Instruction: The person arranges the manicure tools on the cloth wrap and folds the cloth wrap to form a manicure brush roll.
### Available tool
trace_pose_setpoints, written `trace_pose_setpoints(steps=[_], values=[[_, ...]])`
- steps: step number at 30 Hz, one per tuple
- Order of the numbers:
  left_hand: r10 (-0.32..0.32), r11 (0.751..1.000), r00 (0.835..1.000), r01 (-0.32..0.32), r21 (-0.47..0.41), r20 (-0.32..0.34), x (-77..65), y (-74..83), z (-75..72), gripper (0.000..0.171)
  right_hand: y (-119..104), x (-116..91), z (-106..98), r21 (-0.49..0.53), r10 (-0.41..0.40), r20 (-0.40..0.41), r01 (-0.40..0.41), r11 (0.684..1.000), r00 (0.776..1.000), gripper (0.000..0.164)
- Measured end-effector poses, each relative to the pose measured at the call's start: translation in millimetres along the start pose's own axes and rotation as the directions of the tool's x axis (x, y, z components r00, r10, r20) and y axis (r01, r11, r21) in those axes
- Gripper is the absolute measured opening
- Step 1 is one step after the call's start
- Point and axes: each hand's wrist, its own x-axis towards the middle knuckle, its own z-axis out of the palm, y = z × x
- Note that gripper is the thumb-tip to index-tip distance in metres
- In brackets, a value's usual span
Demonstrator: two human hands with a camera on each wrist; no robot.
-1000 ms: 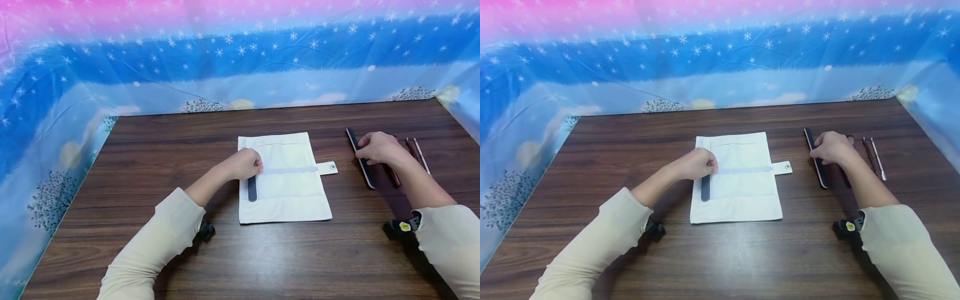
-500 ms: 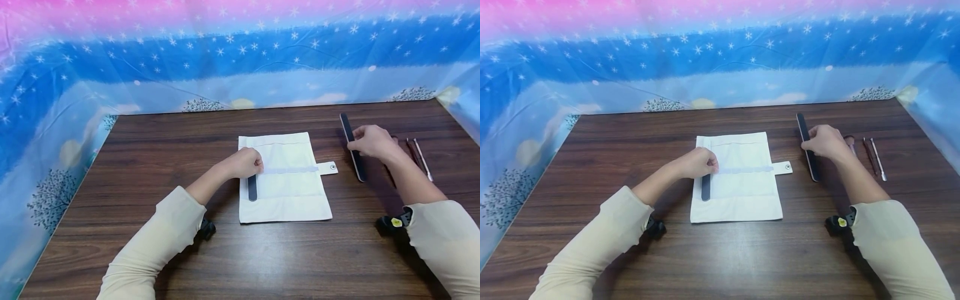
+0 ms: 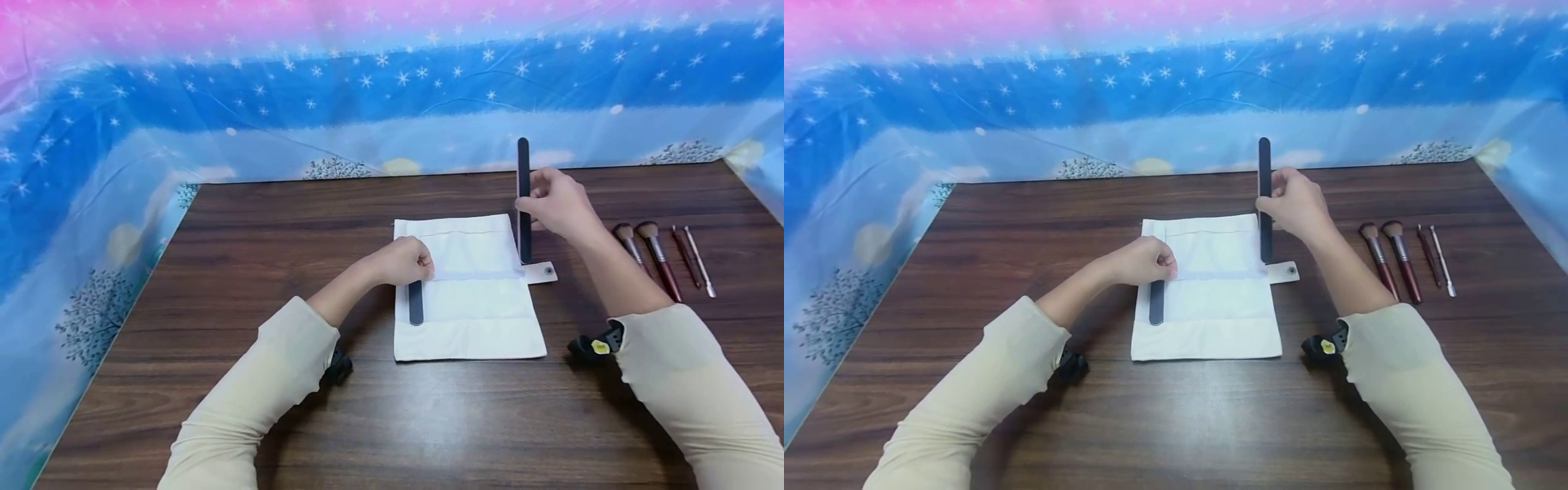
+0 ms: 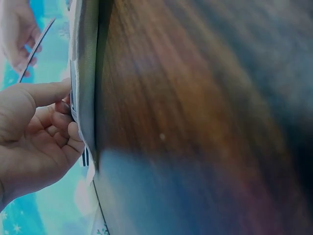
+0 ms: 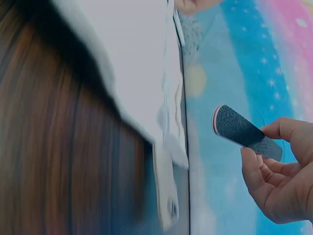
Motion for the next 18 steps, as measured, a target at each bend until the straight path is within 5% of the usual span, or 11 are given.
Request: trace_pose_setpoints(steps=[18], values=[[0.030,0.999,0.999,-0.030,0.031,-0.018,1.5,0.4,1.0,0.013,-43.5,14.9,83.5,0.165,-0.030,-0.002,0.030,0.986,1.000,0.037]])
